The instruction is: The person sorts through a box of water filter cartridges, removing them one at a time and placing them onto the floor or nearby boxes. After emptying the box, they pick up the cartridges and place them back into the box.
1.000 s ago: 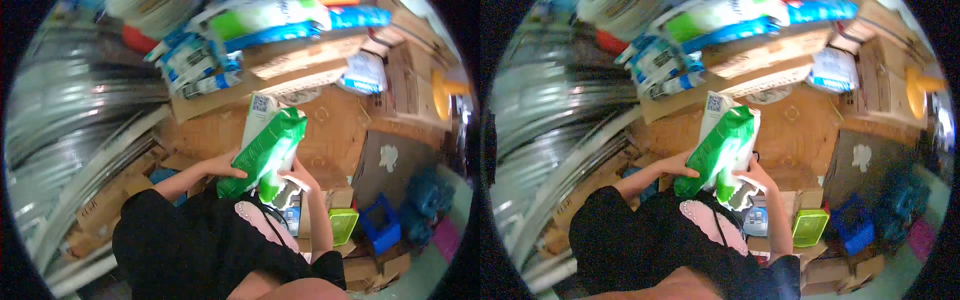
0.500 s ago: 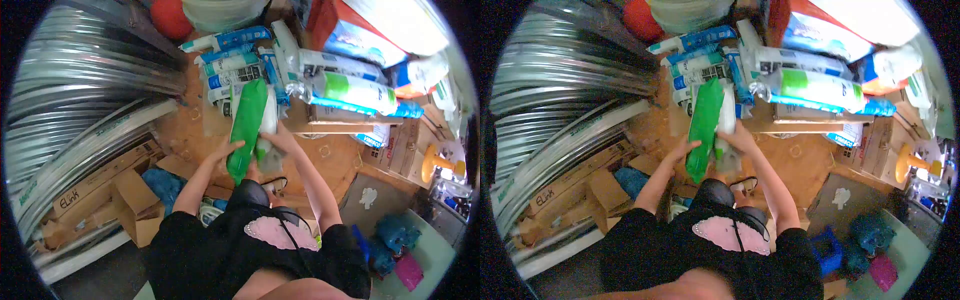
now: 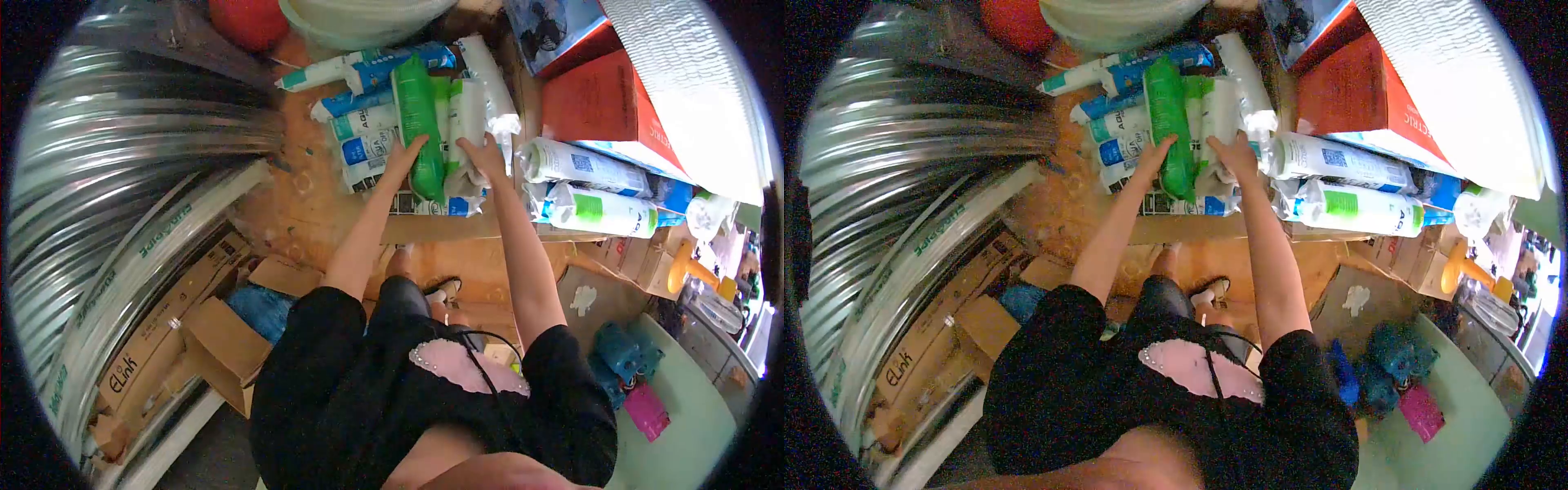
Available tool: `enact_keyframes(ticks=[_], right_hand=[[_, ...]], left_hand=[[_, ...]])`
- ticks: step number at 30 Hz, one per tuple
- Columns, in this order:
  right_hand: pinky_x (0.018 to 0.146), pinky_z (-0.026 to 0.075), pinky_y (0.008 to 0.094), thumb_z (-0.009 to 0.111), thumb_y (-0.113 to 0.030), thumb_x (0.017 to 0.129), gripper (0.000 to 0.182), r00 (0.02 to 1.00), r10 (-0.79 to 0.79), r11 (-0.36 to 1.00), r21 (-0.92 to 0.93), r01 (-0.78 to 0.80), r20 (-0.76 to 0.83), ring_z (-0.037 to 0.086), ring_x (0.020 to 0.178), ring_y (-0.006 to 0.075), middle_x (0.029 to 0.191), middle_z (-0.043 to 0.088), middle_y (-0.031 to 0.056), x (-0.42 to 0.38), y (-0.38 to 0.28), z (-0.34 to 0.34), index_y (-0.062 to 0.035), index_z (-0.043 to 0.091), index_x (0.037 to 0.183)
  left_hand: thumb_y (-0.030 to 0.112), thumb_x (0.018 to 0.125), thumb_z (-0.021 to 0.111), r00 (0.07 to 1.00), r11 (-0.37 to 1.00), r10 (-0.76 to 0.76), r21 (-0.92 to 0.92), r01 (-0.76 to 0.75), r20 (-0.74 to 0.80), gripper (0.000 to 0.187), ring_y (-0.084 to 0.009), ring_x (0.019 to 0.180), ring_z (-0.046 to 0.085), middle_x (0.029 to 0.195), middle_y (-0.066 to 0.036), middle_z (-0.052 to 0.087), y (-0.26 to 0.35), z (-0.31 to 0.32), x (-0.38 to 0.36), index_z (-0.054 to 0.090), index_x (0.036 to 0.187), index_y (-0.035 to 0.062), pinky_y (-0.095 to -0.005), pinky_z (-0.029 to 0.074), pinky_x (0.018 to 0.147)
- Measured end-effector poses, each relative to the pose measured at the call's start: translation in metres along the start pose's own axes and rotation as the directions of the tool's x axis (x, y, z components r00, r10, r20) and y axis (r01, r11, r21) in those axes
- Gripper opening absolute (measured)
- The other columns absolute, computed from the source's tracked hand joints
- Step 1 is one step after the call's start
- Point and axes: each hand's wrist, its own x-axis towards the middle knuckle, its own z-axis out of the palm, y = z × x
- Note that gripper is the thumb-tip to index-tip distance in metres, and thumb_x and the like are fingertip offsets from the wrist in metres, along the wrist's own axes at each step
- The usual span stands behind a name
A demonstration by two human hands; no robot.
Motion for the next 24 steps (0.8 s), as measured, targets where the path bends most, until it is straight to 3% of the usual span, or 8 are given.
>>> enact_keyframes(ticks=[6,11,13,14,16,21,23,24], right_hand=[[0.089,0.044,0.0420,0.062,-0.043,0.073,0.067,0.946,-0.228,0.941,-0.301,0.153,-0.232,0.056,0.102,0.0350,0.110,0.058,0.0218,-0.027,0.020,0.009,-0.0067,0.045,0.127],[0.088,0.042,0.0404,0.062,-0.037,0.077,0.045,0.910,-0.200,0.980,-0.062,0.190,-0.363,0.054,0.101,0.0333,0.104,0.060,0.0171,-0.083,0.028,0.001,-0.0056,0.058,0.110],[0.087,0.043,0.0395,0.058,-0.037,0.080,0.041,0.953,-0.303,0.933,-0.212,0.290,-0.031,0.056,0.100,0.0328,0.103,0.062,0.0159,-0.108,0.064,-0.007,-0.0067,0.060,0.108],[0.087,0.043,0.0395,0.058,-0.037,0.080,0.041,0.963,-0.247,0.954,-0.202,0.221,-0.112,0.056,0.100,0.0328,0.103,0.062,0.0159,-0.129,0.071,-0.027,-0.0067,0.060,0.108],[0.085,0.044,0.0392,0.056,-0.039,0.082,0.042,0.886,0.093,0.994,-0.099,-0.053,0.454,0.058,0.098,0.0313,0.104,0.063,0.0156,-0.188,0.079,-0.069,-0.0063,0.061,0.108],[0.089,0.043,0.0400,0.052,-0.047,0.078,0.051,0.810,0.582,0.813,0.075,-0.577,-0.076,0.056,0.105,0.0301,0.111,0.061,0.0164,-0.340,0.276,-0.084,-0.0118,0.060,0.114],[0.088,0.046,0.0379,0.049,-0.043,0.081,0.048,0.740,0.656,0.702,-0.238,-0.671,-0.150,0.058,0.104,0.0296,0.115,0.060,0.0129,-0.417,0.311,-0.091,-0.0114,0.060,0.115],[0.086,0.046,0.0392,0.050,-0.040,0.080,0.042,0.514,0.822,0.549,0.105,-0.829,-0.245,0.060,0.100,0.0297,0.107,0.063,0.0142,-0.456,0.373,-0.060,-0.0102,0.065,0.106]], left_hand=[[0.053,0.069,0.069,0.987,0.692,0.031,0.716,0.090,-0.155,0.086,-0.0374,0.105,0.053,0.113,-0.028,0.053,-0.014,-0.026,0.006,0.040,0.124,-0.0059,-0.0425,0.044,0.087],[0.054,0.068,0.070,0.941,0.668,0.300,0.739,-0.091,-0.156,0.091,-0.0428,0.109,0.046,0.118,-0.030,0.046,-0.020,-0.020,-0.002,0.036,0.125,-0.0086,-0.0468,0.040,0.091],[0.048,0.074,0.067,0.909,0.658,0.407,0.719,-0.223,-0.090,0.079,-0.0418,0.109,0.045,0.115,-0.028,0.048,-0.036,-0.024,0.010,0.039,0.121,-0.0092,-0.0476,0.037,0.093],[0.044,0.078,0.064,0.888,0.627,0.457,0.729,-0.274,-0.059,0.071,-0.0414,0.108,0.045,0.114,-0.028,0.048,-0.039,-0.026,0.007,0.041,0.120,-0.0089,-0.0472,0.036,0.093],[0.036,0.084,0.059,0.861,0.548,0.508,0.768,-0.331,0.009,0.058,-0.0408,0.109,0.044,0.114,-0.028,0.049,-0.037,-0.028,-0.012,0.044,0.118,-0.0078,-0.0467,0.035,0.093],[0.031,0.086,0.055,0.688,0.104,0.699,0.926,-0.364,0.192,0.045,-0.0419,0.111,0.041,0.121,-0.027,0.044,-0.041,-0.022,-0.069,0.047,0.119,0.0012,-0.0513,0.032,0.092],[0.030,0.085,0.057,0.667,0.028,0.689,0.909,-0.416,0.284,0.042,-0.0410,0.114,0.038,0.125,-0.024,0.039,-0.043,-0.008,-0.098,0.048,0.118,0.0047,-0.0520,0.032,0.091],[0.030,0.085,0.056,0.633,-0.006,0.682,0.869,-0.494,0.365,0.041,-0.0402,0.115,0.037,0.126,-0.024,0.038,-0.046,-0.003,-0.105,0.049,0.117,0.0051,-0.0521,0.032,0.091]])
